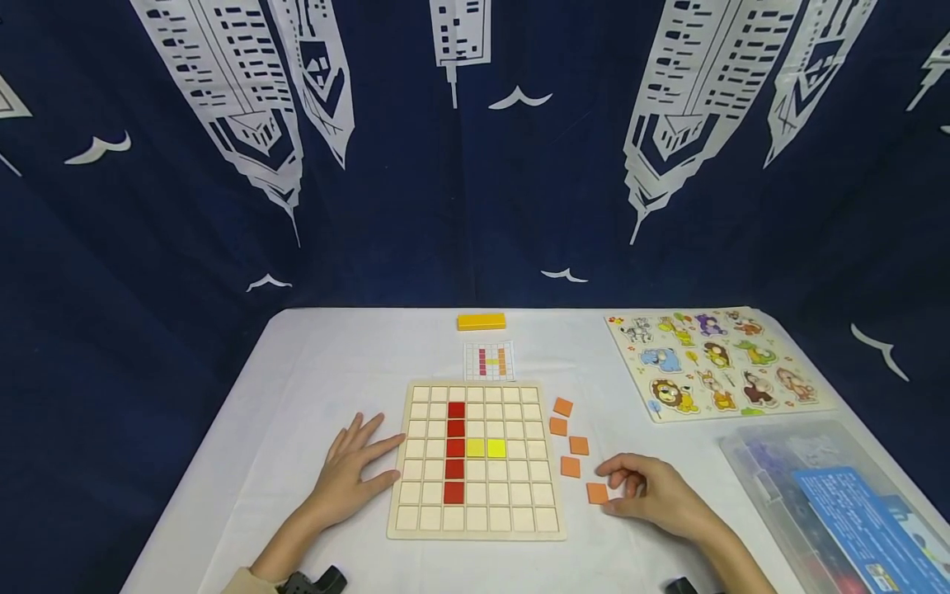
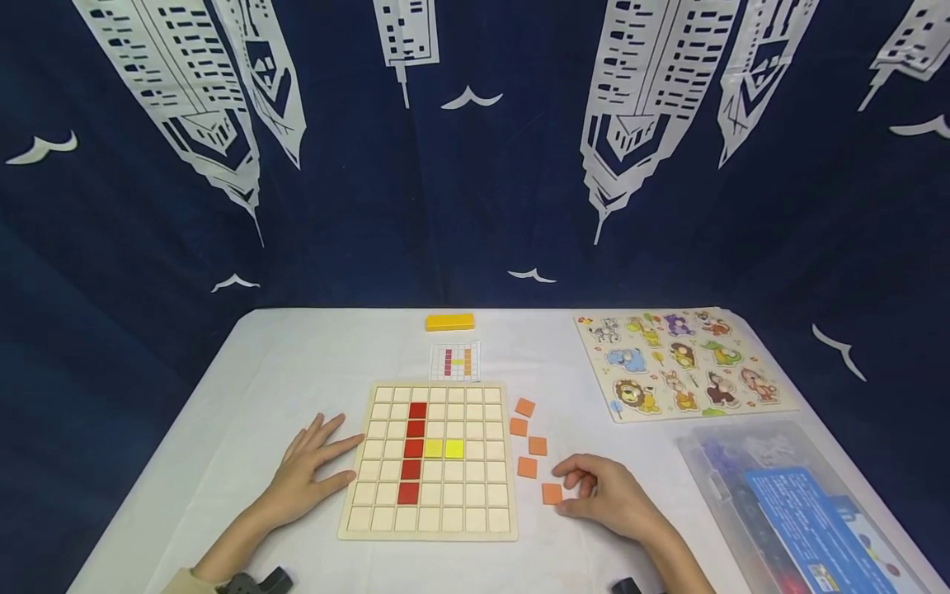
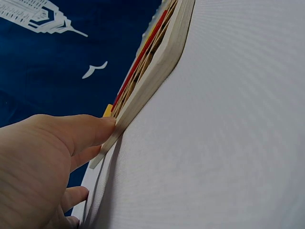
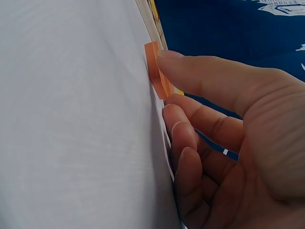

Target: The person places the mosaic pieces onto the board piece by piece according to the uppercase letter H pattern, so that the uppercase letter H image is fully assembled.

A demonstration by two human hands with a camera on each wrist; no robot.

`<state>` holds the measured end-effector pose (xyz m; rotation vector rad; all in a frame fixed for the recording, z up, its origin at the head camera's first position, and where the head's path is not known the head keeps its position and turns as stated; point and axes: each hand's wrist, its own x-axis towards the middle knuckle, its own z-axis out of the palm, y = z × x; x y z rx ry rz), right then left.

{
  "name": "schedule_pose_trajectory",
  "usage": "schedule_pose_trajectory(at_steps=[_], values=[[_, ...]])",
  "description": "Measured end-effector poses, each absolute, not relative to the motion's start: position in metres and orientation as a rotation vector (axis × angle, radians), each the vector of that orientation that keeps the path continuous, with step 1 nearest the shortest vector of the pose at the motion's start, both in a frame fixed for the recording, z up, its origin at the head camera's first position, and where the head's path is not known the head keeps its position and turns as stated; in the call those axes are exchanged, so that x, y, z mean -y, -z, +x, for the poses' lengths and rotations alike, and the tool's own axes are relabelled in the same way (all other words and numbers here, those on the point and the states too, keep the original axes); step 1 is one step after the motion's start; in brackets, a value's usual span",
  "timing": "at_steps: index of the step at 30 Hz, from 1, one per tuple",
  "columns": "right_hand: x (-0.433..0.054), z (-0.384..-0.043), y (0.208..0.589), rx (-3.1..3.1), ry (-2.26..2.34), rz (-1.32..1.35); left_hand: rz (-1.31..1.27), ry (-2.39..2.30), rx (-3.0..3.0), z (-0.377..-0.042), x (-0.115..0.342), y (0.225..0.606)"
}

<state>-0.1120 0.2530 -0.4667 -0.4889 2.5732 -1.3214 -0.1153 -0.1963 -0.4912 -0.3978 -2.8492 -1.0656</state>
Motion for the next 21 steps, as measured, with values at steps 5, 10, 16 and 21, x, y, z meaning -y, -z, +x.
schedule_pose_trajectory(at_steps=[5, 10, 16, 21], values=[[-0.2520, -0.1120, 0.4684, -2.605, 1.313, -0.528, -0.395, 1.057, 2.848, -0.1154, 0.1964, 0.4918], [-0.2506, -0.1107, 0.4700, -2.673, 1.271, -0.538, -0.394, 1.061, 2.848, -0.1157, 0.1963, 0.4919], [-0.2489, -0.1096, 0.4699, -2.749, 1.212, -0.604, -0.393, 1.059, 2.855, -0.1157, 0.1964, 0.4920], [-0.2484, -0.1097, 0.4684, -2.748, 1.206, -0.605, -0.396, 1.060, 2.842, -0.1150, 0.1967, 0.4923]])
